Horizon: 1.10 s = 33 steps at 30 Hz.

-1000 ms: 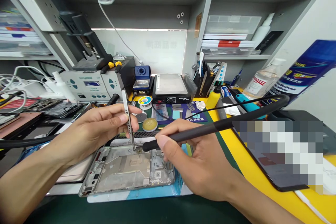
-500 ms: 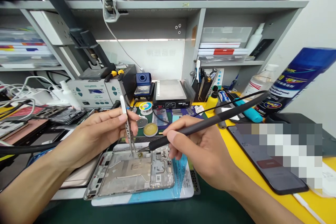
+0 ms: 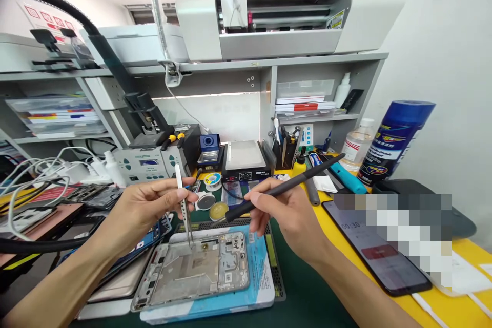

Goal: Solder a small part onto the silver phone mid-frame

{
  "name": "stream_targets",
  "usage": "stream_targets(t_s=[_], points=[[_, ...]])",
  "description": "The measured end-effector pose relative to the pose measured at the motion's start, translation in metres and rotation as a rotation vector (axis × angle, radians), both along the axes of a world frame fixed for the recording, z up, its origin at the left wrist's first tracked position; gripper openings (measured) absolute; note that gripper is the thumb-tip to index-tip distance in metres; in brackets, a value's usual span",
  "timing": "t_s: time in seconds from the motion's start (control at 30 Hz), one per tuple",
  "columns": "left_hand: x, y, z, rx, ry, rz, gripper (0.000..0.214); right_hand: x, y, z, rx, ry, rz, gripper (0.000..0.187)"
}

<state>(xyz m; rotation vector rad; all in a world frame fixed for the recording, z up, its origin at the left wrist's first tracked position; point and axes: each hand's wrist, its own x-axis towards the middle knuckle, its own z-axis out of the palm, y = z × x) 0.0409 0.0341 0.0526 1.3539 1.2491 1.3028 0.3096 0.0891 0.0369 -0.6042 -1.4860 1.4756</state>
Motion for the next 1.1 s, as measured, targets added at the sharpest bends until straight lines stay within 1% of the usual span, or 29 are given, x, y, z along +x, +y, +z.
stream_targets(t_s=[0.17, 0.27, 0.47, 0.67, 0.83, 0.97, 1.1], points=[[0.005, 0.0, 0.009, -0.002, 0.017, -0.063, 0.026, 0.002, -0.001, 0.003, 0.007, 0.009, -0.006, 0.017], [0.009, 0.002, 0.011, -0.002, 0.02, -0.105, 0.029, 0.003, -0.001, 0.003, 0.01, 0.001, 0.002, 0.018], [0.014, 0.009, 0.005, -0.001, 0.084, -0.141, 0.031, 0.002, -0.002, -0.002, 0.041, -0.052, 0.005, 0.02], [0.015, 0.01, 0.001, 0.037, 0.141, -0.193, 0.031, 0.0, -0.006, -0.008, 0.071, -0.102, -0.019, 0.015], [0.016, 0.011, -0.001, 0.077, 0.198, -0.193, 0.03, -0.001, -0.011, -0.009, 0.078, -0.165, -0.035, 0.014], [0.018, 0.013, -0.006, 0.063, 0.147, -0.19, 0.027, -0.002, -0.013, -0.01, 0.12, -0.202, -0.041, 0.012], [0.021, 0.013, -0.006, 0.038, 0.117, -0.17, 0.024, -0.004, -0.014, -0.009, 0.153, -0.22, -0.061, 0.012]])
